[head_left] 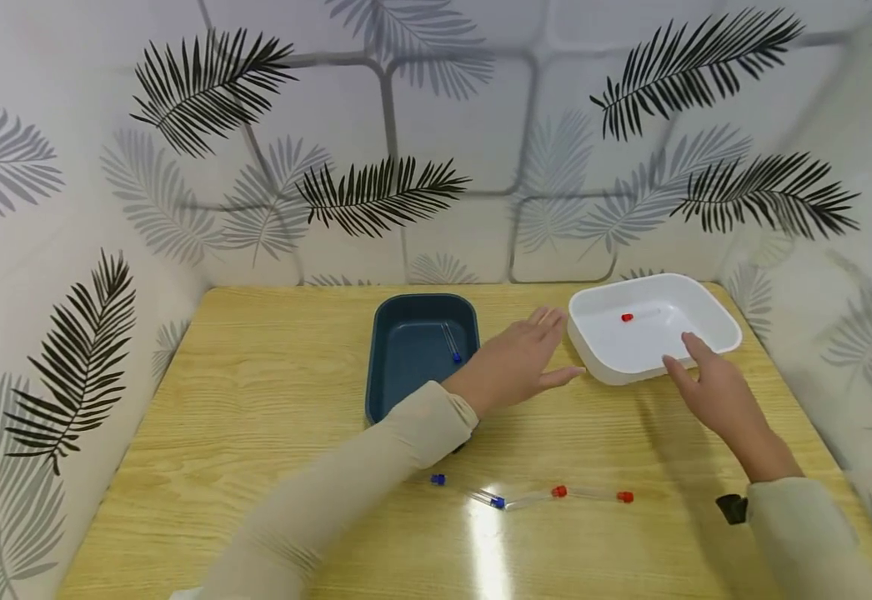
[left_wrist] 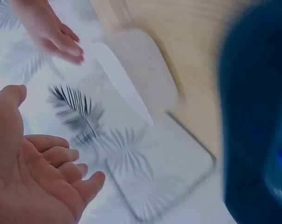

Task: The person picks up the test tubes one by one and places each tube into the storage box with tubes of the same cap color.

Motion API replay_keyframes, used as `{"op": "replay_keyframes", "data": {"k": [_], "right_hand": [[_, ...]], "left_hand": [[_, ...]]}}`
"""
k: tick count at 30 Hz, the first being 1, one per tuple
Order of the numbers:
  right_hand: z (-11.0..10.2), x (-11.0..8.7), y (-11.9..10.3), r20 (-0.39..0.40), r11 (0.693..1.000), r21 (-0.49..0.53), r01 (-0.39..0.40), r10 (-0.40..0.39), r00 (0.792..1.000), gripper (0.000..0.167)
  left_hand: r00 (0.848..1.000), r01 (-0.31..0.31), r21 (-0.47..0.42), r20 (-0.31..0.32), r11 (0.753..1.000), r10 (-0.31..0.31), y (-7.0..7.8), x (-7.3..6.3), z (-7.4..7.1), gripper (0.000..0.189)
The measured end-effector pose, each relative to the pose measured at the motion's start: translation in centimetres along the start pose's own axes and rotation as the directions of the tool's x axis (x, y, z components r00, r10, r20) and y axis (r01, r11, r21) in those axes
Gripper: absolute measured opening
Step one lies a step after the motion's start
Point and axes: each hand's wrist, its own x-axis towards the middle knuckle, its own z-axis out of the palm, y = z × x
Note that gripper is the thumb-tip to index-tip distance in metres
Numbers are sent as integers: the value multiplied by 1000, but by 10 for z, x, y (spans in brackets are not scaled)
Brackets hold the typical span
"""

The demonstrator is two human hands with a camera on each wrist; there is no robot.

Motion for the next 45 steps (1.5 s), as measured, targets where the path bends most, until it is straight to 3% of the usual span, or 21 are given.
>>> {"op": "replay_keyframes", "data": {"k": [9,12,17,23,31,38,45], "right_hand": [[-13,18,46,10,997,-51,-56,56,998,73],[-19,25,57,11,993,-84,-89,90,996,75],[-21,35,71,75,985,-86,-149,155,985,85],[-13,42,82,133,980,-27,-196,198,971,90],[-15,40,80,134,976,-35,-216,219,967,88],[-12,43,78,112,970,-75,-229,236,965,87],[-6,52,79,80,974,-82,-213,220,972,88]], "left_hand": [[999,7,116,42,993,-12,44,40,31,76],[997,52,123,43,991,-58,54,49,45,79],[985,174,169,-15,970,-174,67,60,65,87],[964,265,155,-10,952,-267,69,68,79,89],[972,237,242,-53,941,-231,66,72,86,85],[982,184,300,-23,936,-186,67,64,82,80],[982,187,310,-79,932,-171,68,59,82,79]]}}
